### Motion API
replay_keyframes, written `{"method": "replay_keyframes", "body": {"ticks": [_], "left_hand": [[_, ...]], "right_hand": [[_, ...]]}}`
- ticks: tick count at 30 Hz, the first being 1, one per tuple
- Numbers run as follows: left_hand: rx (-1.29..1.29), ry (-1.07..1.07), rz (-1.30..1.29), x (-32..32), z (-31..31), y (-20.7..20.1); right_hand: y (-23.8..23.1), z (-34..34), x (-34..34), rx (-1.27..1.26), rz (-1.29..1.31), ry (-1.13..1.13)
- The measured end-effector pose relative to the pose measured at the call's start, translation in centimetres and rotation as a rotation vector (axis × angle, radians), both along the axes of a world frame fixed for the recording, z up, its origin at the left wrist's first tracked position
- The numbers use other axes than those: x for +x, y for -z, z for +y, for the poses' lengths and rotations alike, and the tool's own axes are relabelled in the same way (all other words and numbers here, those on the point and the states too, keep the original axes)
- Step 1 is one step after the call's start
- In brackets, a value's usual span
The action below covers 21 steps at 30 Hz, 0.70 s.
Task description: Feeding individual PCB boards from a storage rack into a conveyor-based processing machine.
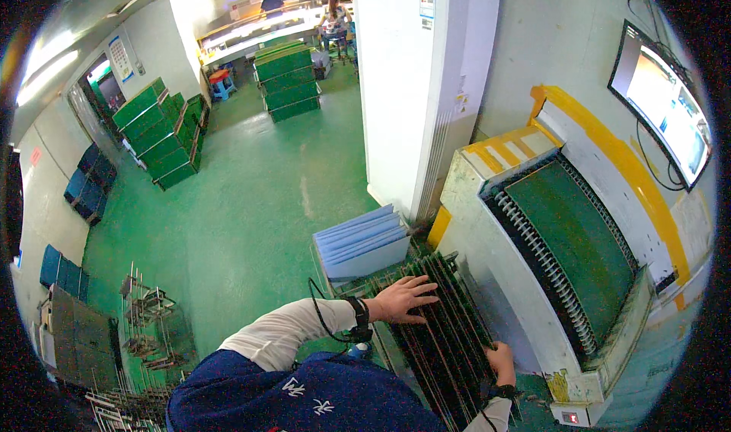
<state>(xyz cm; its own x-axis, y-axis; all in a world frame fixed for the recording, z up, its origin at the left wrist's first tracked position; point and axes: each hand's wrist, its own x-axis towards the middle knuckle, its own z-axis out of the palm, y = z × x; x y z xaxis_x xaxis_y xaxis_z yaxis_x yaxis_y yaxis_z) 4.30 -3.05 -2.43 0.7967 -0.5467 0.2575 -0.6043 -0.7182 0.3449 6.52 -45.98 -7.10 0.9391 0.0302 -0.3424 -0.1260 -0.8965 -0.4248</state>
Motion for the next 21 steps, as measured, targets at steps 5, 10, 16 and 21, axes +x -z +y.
{"method": "replay_keyframes", "body": {"ticks": [5,10,16,21], "left_hand": [[0.015,-0.005,0.010,0.0,-0.1,-0.2],[0.003,0.000,0.006,0.1,0.0,-0.6],[0.003,0.006,0.019,0.5,-0.1,-0.6],[0.003,-0.009,0.029,0.5,0.3,-0.2]], "right_hand": [[0.5,-0.1,0.2,0.002,0.003,0.011],[1.0,-0.3,0.7,0.026,0.038,0.050],[0.8,-0.3,0.6,-0.025,-0.036,0.018],[-4.0,3.0,0.0,0.044,0.084,0.111]]}}
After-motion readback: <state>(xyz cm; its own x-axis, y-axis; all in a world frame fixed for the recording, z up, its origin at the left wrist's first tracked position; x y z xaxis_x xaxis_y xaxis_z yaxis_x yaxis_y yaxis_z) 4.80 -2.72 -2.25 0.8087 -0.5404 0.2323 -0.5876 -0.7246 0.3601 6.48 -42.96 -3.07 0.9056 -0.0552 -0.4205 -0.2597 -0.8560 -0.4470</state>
